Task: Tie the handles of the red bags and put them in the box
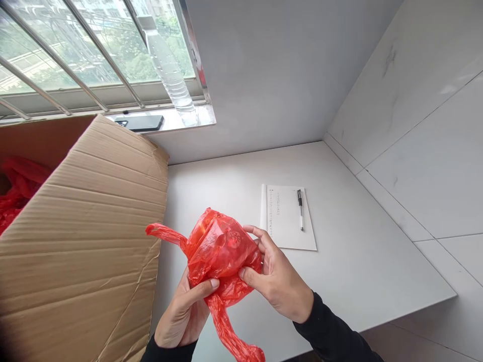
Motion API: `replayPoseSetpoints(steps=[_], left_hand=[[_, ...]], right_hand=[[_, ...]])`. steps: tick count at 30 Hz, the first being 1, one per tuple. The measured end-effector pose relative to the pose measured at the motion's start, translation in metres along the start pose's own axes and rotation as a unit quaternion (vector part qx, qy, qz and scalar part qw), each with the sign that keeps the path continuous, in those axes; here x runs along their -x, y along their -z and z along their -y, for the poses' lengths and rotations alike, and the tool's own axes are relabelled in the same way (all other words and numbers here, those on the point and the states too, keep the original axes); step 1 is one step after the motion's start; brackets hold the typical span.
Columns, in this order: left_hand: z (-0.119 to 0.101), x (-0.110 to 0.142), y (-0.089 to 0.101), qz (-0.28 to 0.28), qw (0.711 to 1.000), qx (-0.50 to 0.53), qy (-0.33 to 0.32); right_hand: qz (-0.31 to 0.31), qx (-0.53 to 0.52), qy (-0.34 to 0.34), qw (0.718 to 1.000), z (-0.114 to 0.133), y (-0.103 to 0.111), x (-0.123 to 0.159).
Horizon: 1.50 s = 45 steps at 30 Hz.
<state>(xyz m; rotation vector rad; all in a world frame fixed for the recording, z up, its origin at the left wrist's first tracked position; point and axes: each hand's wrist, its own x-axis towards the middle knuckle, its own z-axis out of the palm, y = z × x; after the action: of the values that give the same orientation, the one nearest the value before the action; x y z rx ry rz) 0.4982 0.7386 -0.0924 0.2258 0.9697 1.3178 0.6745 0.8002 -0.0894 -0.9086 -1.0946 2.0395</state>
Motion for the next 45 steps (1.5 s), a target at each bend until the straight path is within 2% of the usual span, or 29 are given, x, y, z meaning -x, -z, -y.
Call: replayPoseSetpoints(steps=[5,8,13,18,21,24,29,33,38,45], left_hand=[[0.0,-0.001,-0.01,-0.021,0.999,-0.003,-0.027],[-0.001,-0.002,-0.012,-0.045,0.999,0.017,-0.013],[-0.003,0.0,-0.011,-0.047,0.996,0.073,0.004],[-0.005,0.004,-0.007,-0.053,0.998,0.032,-0.011],[-0.004,0.006,-0.005,-0.043,0.999,-0.009,-0.02],[-0.001,0.006,-0.006,-0.021,0.998,-0.049,-0.039],[0.002,0.0,-0.01,-0.022,0.994,-0.087,-0.055],[0.003,-0.004,-0.006,-0.014,0.993,-0.111,-0.048],[0.003,-0.005,0.002,0.025,0.989,-0.143,-0.026],[-0.002,-0.002,0.0,0.029,0.989,-0.141,0.012]], right_hand=[[0.003,-0.001,0.012,1.0,0.0,-0.003,0.003],[-0.002,-0.001,0.017,1.0,0.001,-0.004,0.004],[-0.01,0.014,0.016,1.0,0.003,-0.003,0.005],[-0.007,0.06,0.021,0.998,0.003,0.003,0.005],[-0.019,0.082,0.014,0.996,0.004,0.005,0.001],[-0.002,0.083,0.002,0.997,0.005,0.002,-0.002],[-0.01,0.13,0.021,0.991,0.003,-0.003,-0.002],[-0.009,0.127,0.017,0.992,0.005,-0.002,-0.003],[-0.024,0.111,0.009,0.993,0.009,-0.003,-0.009],[-0.024,0.049,-0.012,0.998,0.007,-0.004,-0.009]])
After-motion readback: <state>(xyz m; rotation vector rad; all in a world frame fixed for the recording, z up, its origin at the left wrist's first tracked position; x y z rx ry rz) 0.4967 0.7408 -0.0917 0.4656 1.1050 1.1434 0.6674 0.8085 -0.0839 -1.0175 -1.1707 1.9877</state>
